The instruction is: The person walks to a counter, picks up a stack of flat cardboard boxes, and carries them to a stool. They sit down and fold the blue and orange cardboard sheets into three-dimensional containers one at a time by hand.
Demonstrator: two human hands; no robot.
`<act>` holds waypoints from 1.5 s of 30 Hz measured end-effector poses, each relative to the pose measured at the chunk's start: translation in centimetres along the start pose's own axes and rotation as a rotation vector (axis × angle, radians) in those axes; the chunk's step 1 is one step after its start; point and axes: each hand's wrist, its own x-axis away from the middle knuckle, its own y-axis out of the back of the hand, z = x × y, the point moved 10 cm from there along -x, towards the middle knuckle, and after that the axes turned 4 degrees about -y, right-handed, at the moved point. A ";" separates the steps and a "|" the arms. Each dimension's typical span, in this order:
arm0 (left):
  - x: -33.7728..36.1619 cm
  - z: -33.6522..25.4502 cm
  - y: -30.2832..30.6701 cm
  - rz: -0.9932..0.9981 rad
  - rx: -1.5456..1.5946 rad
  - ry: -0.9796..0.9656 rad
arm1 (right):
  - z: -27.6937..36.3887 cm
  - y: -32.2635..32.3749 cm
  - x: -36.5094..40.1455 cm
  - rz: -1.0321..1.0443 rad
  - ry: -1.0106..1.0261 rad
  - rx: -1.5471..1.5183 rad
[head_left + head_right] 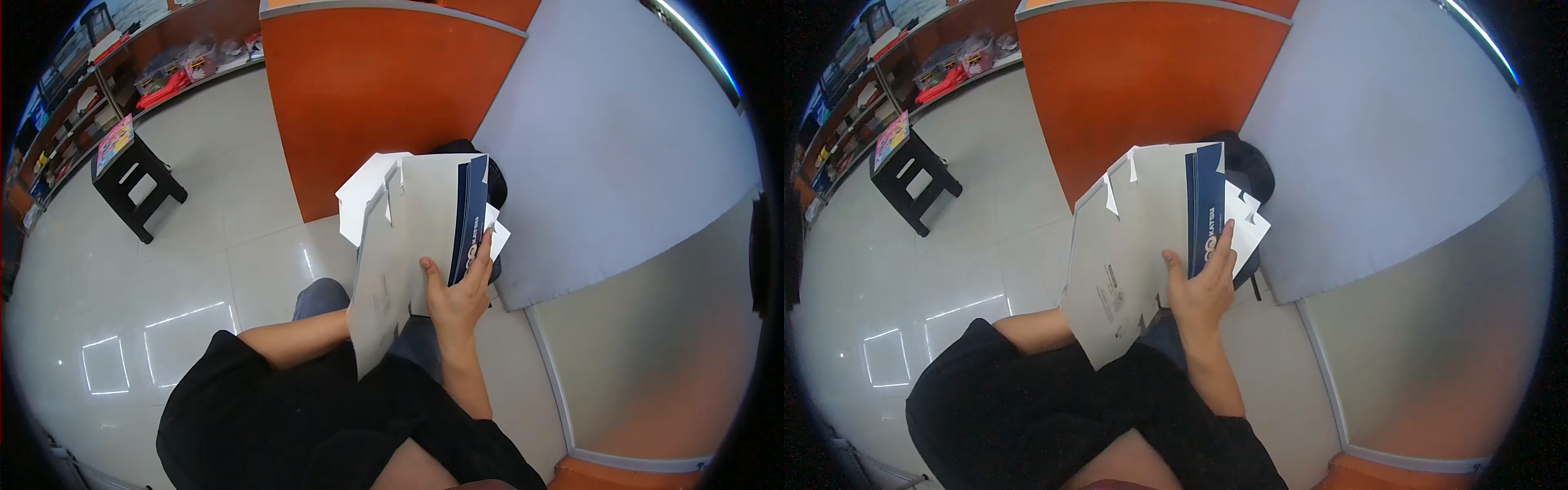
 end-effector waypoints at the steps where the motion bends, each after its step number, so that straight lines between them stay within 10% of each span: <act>1: 0.1 -0.2 0.1 0.006 0.011 0.006 | -0.1 0.1 0.1 -0.009 0.009 -0.021; 11: -2.6 -16.8 -5.2 0.282 -0.678 -0.485 | -4.4 4.9 -3.2 -0.623 0.185 -0.287; 20: -5.4 -14.0 2.7 -0.297 -1.099 -0.673 | -10.4 -3.2 -5.3 -0.174 -0.002 -0.374; 29: -5.8 -11.6 3.9 -0.116 -0.916 -0.450 | -10.0 -1.2 -5.3 -0.344 -0.068 -0.225; 34: -4.3 -10.1 -3.3 0.321 -0.097 -0.076 | -8.0 0.9 -3.7 -0.326 -0.097 -0.391; 36: -5.3 -7.1 2.5 -0.009 -0.297 -0.015 | -6.4 0.8 -2.5 -0.325 -0.057 -0.342; 37: -5.7 -5.7 2.9 -0.021 -0.091 0.100 | -5.2 0.9 -2.0 -0.307 0.007 -0.360; 40: -6.4 -7.2 -0.2 0.173 -0.734 -0.213 | -4.9 0.0 -0.5 -0.289 0.019 -0.367; 45: -5.7 -3.6 0.5 0.095 -0.482 -0.056 | -5.3 -2.9 2.1 0.116 -0.438 -0.694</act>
